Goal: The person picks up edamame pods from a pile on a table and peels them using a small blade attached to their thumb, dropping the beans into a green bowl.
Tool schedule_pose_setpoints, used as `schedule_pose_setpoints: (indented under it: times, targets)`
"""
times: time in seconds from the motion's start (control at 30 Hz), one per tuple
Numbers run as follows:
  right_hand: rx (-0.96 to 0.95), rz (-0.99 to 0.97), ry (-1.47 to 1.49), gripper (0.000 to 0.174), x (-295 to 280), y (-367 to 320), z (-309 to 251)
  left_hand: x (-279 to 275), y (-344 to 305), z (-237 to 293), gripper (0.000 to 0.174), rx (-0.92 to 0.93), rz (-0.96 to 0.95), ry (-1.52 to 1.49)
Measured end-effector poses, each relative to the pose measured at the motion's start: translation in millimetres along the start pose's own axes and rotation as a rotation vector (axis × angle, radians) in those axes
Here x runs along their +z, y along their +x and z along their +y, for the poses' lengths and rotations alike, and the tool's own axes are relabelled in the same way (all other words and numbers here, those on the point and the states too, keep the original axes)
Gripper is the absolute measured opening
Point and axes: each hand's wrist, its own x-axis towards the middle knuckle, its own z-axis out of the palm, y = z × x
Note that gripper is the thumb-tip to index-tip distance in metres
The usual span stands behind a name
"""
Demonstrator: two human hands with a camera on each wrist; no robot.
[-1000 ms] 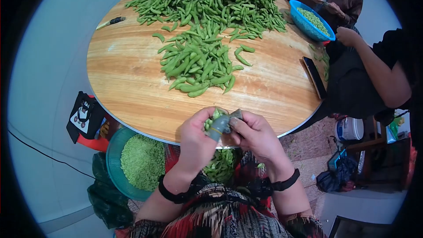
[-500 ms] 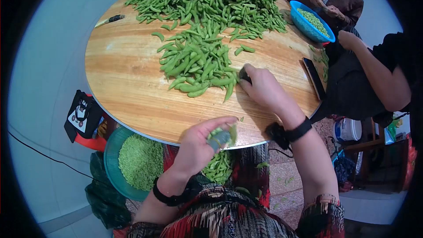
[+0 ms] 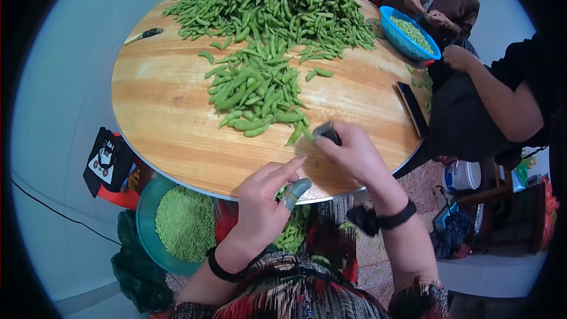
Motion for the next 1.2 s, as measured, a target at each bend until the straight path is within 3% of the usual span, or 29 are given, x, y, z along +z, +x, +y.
schedule_pose_setpoints:
  times: [0.03, 0.07, 0.13, 0.27, 0.33, 0.37, 0.4, 0.47, 0.5, 0.77, 0.83, 0.93, 1.03, 1.2]
  targets:
    - [0.236, -0.157, 0.456, 0.023, -3.6, -11.2, -12.4, 3.0, 0.4, -3.2, 0.036, 0.047, 0.050, 0.015]
    - [0.335, -0.210, 0.690, 0.019, -5.8, -23.0, -25.5, 4.5, 0.8, -4.5, 0.038, 0.093, 0.098, 0.032]
    - [0.278, -0.251, 0.888, 0.015, 6.7, -34.3, -18.7, 3.9, 1.4, -2.4, 0.040, 0.107, 0.081, 0.019]
    - [0.361, -0.342, 0.972, 0.015, 2.6, -53.4, -30.4, -0.7, -1.3, 3.0, 0.031, 0.092, 0.042, -0.026]
    - [0.232, -0.183, 0.703, 0.015, 7.8, -59.0, -32.4, -3.5, 1.6, -2.2, 0.021, 0.069, 0.081, -0.227]
    - [0.076, -0.052, 0.590, 0.019, 15.9, -61.8, -29.4, -3.4, 0.4, -1.4, 0.015, -0.133, 0.072, -0.478]
    - [0.061, -0.048, 0.583, 0.019, 16.0, -63.8, -31.4, -2.4, -1.0, -1.4, 0.015, -0.117, 0.077, -0.478]
    - [0.229, -0.296, 0.782, 0.022, 13.6, -66.2, -35.4, 1.1, -2.8, -5.2, 0.010, -0.397, 0.123, -0.843]
    - [0.220, -0.378, 0.861, 0.024, 16.1, -66.7, -31.2, 0.7, -3.5, -9.6, 0.010, -0.419, 0.118, -0.922]
    - [0.272, -0.454, 0.982, 0.022, 21.7, -64.0, -24.6, 2.2, -2.3, -2.7, 0.013, -0.387, 0.116, -0.818]
    - [0.384, -0.517, 1.233, 0.020, 21.4, -64.8, -24.8, 1.2, -3.2, -3.3, 0.013, -0.367, 0.104, -0.738]
    - [0.415, -0.543, 1.309, 0.018, 16.3, -65.8, -25.9, 1.2, -1.9, -6.6, 0.013, -0.433, 0.099, -0.874]
    - [0.388, -0.545, 1.394, 0.019, 21.2, -66.1, -18.0, 3.1, -0.8, -12.3, 0.011, -0.372, 0.094, -0.730]
    - [0.386, -0.558, 1.404, 0.019, 23.7, -69.1, -12.1, 5.9, -4.5, -19.2, 0.011, -0.401, 0.096, -0.750]
